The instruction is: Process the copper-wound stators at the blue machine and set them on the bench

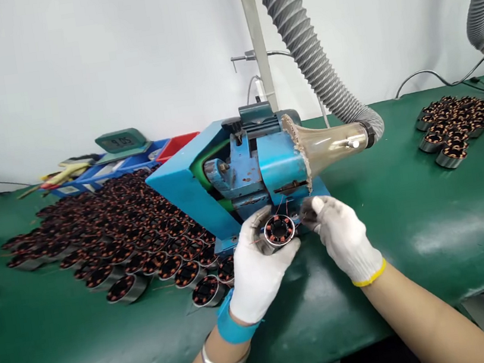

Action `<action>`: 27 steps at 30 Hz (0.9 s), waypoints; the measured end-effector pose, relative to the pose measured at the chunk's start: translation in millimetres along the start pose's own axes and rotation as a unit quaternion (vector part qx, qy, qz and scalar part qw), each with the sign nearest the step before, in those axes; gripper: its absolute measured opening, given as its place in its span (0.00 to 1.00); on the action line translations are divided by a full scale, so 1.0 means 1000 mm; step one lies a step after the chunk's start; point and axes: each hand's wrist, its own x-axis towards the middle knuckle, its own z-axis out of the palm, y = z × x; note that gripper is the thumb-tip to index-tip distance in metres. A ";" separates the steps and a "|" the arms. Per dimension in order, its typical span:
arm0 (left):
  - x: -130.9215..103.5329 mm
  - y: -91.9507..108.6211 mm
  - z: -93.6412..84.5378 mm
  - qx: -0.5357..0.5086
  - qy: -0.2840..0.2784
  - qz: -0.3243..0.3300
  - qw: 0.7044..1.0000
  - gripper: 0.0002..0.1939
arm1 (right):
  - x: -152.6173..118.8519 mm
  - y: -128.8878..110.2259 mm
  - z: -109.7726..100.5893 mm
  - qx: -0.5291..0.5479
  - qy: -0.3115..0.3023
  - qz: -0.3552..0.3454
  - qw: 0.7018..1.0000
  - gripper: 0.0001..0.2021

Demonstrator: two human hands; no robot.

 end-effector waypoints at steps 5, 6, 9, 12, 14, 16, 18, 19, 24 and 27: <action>0.002 0.003 0.006 0.055 -0.013 0.024 0.998 0.28 | -0.017 -0.004 0.009 -0.218 -0.056 -0.089 0.970 0.27; 0.003 0.005 0.008 0.061 -0.007 0.021 0.998 0.28 | -0.017 -0.003 0.009 -0.232 -0.053 -0.104 0.966 0.26; 0.010 0.010 0.016 0.075 0.004 0.016 0.997 0.27 | -0.008 -0.001 0.006 -0.227 -0.053 -0.114 0.966 0.21; 0.018 0.013 0.022 0.097 0.002 0.039 0.994 0.26 | 0.003 -0.002 0.003 -0.211 -0.060 -0.139 0.966 0.19; 0.023 0.014 0.025 0.105 0.001 0.056 0.993 0.24 | 0.009 -0.003 0.003 -0.212 -0.058 -0.150 0.964 0.19; 0.026 0.013 0.027 0.108 0.005 0.065 0.992 0.22 | 0.011 -0.005 0.003 -0.214 -0.057 -0.155 0.963 0.18; 0.027 0.011 0.029 0.109 0.012 0.071 0.991 0.22 | 0.011 -0.007 0.004 -0.210 -0.059 -0.158 0.963 0.17; 0.028 0.010 0.030 0.110 0.014 0.074 0.991 0.22 | 0.011 -0.008 0.004 -0.208 -0.061 -0.159 0.963 0.17; 0.027 0.010 0.034 0.128 0.039 0.068 0.989 0.23 | 0.008 -0.011 0.006 -0.198 -0.052 -0.156 0.966 0.18; 0.026 0.012 0.036 0.129 0.048 0.066 0.988 0.22 | 0.008 -0.010 0.007 -0.195 -0.044 -0.154 0.968 0.18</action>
